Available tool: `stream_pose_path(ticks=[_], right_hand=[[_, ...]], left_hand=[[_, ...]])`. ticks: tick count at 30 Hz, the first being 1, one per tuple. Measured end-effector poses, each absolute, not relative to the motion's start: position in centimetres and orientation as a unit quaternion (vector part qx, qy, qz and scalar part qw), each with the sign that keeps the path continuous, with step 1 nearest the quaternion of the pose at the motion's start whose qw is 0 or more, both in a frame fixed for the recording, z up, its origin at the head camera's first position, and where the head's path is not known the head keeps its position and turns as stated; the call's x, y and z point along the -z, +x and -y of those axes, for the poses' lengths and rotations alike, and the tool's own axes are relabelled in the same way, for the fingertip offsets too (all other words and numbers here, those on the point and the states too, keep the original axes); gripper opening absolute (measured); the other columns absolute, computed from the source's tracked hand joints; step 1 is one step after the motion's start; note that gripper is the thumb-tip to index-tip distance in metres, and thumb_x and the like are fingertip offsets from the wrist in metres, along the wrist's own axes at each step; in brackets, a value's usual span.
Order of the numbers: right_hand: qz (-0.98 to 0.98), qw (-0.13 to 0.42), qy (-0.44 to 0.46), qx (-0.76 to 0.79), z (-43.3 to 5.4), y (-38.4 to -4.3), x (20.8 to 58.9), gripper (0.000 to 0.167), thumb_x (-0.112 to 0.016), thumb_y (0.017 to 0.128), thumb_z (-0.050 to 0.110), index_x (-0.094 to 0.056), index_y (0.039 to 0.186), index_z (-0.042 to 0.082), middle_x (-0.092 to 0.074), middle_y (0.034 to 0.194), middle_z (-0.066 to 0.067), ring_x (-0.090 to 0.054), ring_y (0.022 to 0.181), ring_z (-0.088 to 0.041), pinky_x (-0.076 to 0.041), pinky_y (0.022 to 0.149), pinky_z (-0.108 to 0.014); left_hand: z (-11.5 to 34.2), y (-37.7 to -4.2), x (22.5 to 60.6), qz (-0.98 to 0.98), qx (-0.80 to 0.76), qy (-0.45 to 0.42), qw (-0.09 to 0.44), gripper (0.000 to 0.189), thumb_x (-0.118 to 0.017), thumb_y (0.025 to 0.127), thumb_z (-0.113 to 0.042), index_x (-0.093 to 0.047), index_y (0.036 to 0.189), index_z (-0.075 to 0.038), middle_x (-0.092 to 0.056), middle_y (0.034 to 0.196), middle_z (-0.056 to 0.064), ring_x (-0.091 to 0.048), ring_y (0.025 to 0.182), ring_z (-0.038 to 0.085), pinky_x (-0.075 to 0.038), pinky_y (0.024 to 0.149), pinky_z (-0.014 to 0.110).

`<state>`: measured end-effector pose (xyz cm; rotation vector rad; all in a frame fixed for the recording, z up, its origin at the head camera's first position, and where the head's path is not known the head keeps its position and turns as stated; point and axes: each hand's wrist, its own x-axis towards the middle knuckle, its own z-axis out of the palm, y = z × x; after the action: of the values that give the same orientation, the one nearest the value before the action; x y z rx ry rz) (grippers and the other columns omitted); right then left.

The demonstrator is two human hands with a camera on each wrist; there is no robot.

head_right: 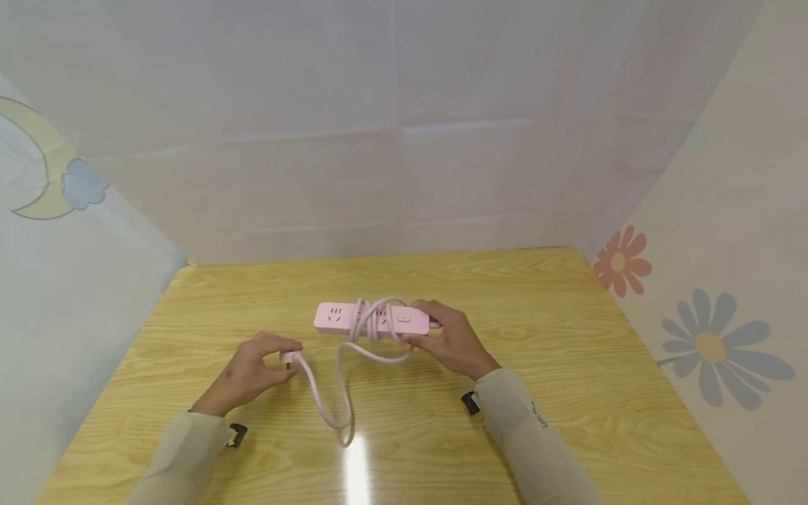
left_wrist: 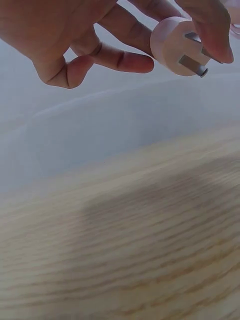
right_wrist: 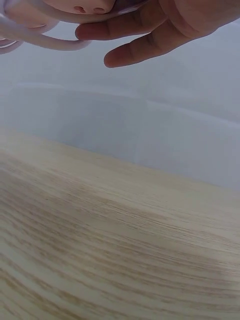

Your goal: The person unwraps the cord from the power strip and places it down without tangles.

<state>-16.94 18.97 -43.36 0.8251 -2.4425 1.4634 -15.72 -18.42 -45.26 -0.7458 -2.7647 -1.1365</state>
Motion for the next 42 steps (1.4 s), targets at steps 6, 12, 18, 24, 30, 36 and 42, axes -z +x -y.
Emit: stream_pose_path(ticks=[6, 12, 18, 24, 30, 36, 42], right_hand=[[0.829, 0.085, 0.267, -0.484, -18.8, -17.0, 43.5, 0.046, -0.08, 0.083, 0.0, -0.064, 0.126, -0.001, -0.069, 0.113, -0.012, -0.066, 0.097, -0.021, -0.056, 0.079, -0.038], [0.83, 0.086, 0.27, -0.48, -18.1, -16.1, 41.6, 0.043, -0.078, 0.082, -0.005, -0.063, 0.122, -0.008, -0.069, 0.109, -0.017, -0.066, 0.093, -0.02, -0.056, 0.075, -0.041], [0.825, 0.097, 0.282, -0.481, -18.1, -15.7, 41.2, 0.042, -0.078, 0.083, -0.004, -0.064, 0.123, -0.005, -0.069, 0.109, -0.015, -0.065, 0.093, -0.018, -0.056, 0.077, -0.039], [0.825, 0.103, 0.283, -0.477, -17.9, -15.4, 40.5, 0.04, -0.078, 0.081, -0.006, -0.064, 0.119, -0.008, -0.069, 0.107, -0.016, -0.065, 0.092, -0.018, -0.056, 0.076, -0.041], [0.826, 0.098, 0.277, -0.481, -17.9, -15.3, 40.5, 0.041, -0.078, 0.082, -0.006, -0.064, 0.12, -0.008, -0.069, 0.109, -0.016, -0.065, 0.092, -0.017, -0.056, 0.077, -0.041], [0.821, 0.105, 0.287, -0.482, -17.9, -15.5, 40.7, 0.04, -0.078, 0.081, -0.006, -0.065, 0.12, -0.008, -0.069, 0.107, -0.016, -0.065, 0.093, -0.018, -0.056, 0.077, -0.04], [0.819, 0.108, 0.291, -0.482, -17.9, -15.5, 40.7, 0.04, -0.078, 0.081, -0.006, -0.065, 0.119, -0.007, -0.069, 0.107, -0.016, -0.066, 0.092, -0.018, -0.056, 0.076, -0.041]], left_hand=[[18.4, -15.8, 45.6, 0.903, 0.346, -0.25, 0.049, 0.035, -0.087, 0.073, 0.002, -0.077, 0.106, -0.006, -0.073, 0.103, -0.002, -0.06, 0.098, 0.019, -0.05, 0.086, 0.045], [18.6, -15.8, 46.0, 0.906, 0.348, -0.237, 0.033, 0.034, -0.084, 0.076, 0.003, -0.075, 0.108, -0.005, -0.072, 0.11, 0.003, -0.061, 0.104, 0.026, -0.051, 0.088, 0.048], [18.8, -15.7, 46.3, 0.911, 0.331, -0.242, 0.028, 0.03, -0.083, 0.077, 0.003, -0.077, 0.104, -0.006, -0.071, 0.115, 0.007, -0.058, 0.112, 0.031, -0.039, 0.095, 0.058], [18.8, -15.7, 46.4, 0.919, 0.313, -0.239, 0.014, 0.022, -0.084, 0.077, 0.002, -0.079, 0.095, -0.009, -0.071, 0.115, 0.009, -0.058, 0.108, 0.031, -0.041, 0.094, 0.058], [18.8, -15.4, 46.4, 0.926, 0.294, -0.236, -0.024, 0.015, -0.084, 0.08, -0.007, -0.081, 0.091, -0.017, -0.071, 0.116, 0.008, -0.057, 0.112, 0.034, -0.038, 0.094, 0.061], [18.9, -15.3, 46.1, 0.922, 0.295, -0.247, -0.056, 0.022, -0.084, 0.079, -0.006, -0.079, 0.1, -0.015, -0.069, 0.119, 0.011, -0.057, 0.114, 0.038, -0.037, 0.096, 0.067], [18.7, -15.1, 45.3, 0.912, 0.313, -0.254, -0.077, 0.027, -0.082, 0.083, -0.008, -0.076, 0.109, -0.011, -0.065, 0.125, 0.014, -0.055, 0.117, 0.039, -0.044, 0.095, 0.062]])
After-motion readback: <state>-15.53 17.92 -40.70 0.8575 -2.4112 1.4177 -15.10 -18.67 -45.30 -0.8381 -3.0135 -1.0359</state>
